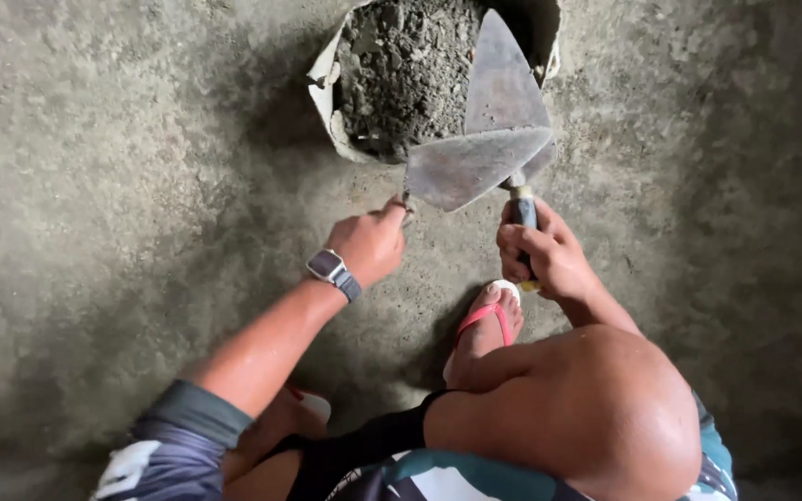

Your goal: The person scoops wet concrete from a pile on the floor into a bucket using a trowel. They repeatedly gather the material and transfer it into the container, occasionally using a second trowel to assist in the process.

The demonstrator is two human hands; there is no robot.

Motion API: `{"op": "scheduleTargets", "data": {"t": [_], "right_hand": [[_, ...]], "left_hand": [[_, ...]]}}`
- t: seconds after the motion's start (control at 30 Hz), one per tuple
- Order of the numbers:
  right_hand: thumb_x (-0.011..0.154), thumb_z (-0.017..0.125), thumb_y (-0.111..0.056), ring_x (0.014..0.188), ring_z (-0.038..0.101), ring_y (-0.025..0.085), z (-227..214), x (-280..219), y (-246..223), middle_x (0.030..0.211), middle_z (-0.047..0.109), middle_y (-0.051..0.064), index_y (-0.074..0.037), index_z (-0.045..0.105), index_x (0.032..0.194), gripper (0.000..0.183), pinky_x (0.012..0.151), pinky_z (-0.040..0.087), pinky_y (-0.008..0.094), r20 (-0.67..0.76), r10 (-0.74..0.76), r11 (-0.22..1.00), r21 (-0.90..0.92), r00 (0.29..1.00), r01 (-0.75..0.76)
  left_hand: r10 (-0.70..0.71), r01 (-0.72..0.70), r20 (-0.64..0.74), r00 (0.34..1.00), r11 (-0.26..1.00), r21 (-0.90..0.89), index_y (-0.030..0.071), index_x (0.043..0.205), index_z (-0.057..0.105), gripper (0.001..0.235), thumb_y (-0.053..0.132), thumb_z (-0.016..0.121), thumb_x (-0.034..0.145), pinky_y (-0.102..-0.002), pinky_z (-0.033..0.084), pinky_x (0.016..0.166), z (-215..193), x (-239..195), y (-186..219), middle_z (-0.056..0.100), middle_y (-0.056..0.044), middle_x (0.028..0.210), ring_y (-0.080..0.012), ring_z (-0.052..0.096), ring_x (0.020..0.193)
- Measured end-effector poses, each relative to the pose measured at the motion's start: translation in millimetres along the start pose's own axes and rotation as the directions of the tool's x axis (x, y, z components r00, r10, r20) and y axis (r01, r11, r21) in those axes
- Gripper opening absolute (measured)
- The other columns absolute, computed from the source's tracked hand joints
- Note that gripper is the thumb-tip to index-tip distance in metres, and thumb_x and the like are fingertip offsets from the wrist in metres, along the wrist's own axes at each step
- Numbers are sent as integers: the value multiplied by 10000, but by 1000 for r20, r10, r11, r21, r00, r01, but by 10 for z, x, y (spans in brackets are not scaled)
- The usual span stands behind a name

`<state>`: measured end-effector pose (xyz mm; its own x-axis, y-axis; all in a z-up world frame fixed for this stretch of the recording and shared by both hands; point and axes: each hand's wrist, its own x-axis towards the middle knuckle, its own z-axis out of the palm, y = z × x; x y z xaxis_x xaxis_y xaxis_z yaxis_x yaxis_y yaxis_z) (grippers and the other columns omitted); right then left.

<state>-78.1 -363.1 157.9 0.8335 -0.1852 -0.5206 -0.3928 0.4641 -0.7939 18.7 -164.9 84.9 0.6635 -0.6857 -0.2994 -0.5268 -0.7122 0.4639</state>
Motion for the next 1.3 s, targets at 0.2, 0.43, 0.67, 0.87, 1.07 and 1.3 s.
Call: {"op": "scheduleTargets", "data": {"t": [0.2,0.43,0.67,0.87,1.07,1.3], "right_hand": [[757,501,30,327,332,147,8,72,20,532,331,113,38,453,884,135,298,332,317,-99,2,998,69,995,5],[744,492,3,317,299,129,51,25,61,509,344,99,16,452,888,150,306,317,301,-181,-3,996,85,983,18],[970,366,-208,421,478,233,-130,-71,-26,498,490,83,-9,496,1000,240,448,387,335,60,-460,544,-770,886,335],[809,594,-309,733,592,445,-65,-13,226,725,595,214,-87,419,917,303,641,447,552,-145,-11,231,-963,989,-138],[837,509,-329,537,603,390,-399,7,507,609,553,151,-86,398,863,268,535,481,502,166,-112,-129,-980,980,151],[831,536,-309,602,597,403,-311,97,280,564,538,139,-101,363,864,272,492,458,518,82,-302,-63,-996,950,66]], "left_hand": [[-135,129,-34,990,981,-144,133,1063,471,275,190,473,794,-504,508,576,-222,-21,-55,617,-178,628,-393,641,654],[-94,98,40,995,987,-125,102,1066,478,284,171,444,793,-450,490,468,-174,23,-124,584,-114,558,-322,630,532],[-61,406,439,896,-284,-868,93,926,435,166,129,494,776,-330,403,293,-568,54,20,380,-19,544,-154,445,346],[250,482,414,875,-516,-708,161,922,486,131,99,460,809,-259,420,310,-421,-17,-27,317,58,565,-66,396,351],[260,474,396,881,-504,-722,135,896,434,95,85,471,825,-256,440,295,-515,-82,69,361,75,578,-55,454,368],[290,503,413,863,-552,-665,139,883,443,118,71,481,794,-296,418,277,-549,-96,209,284,66,565,-87,422,343]]}}
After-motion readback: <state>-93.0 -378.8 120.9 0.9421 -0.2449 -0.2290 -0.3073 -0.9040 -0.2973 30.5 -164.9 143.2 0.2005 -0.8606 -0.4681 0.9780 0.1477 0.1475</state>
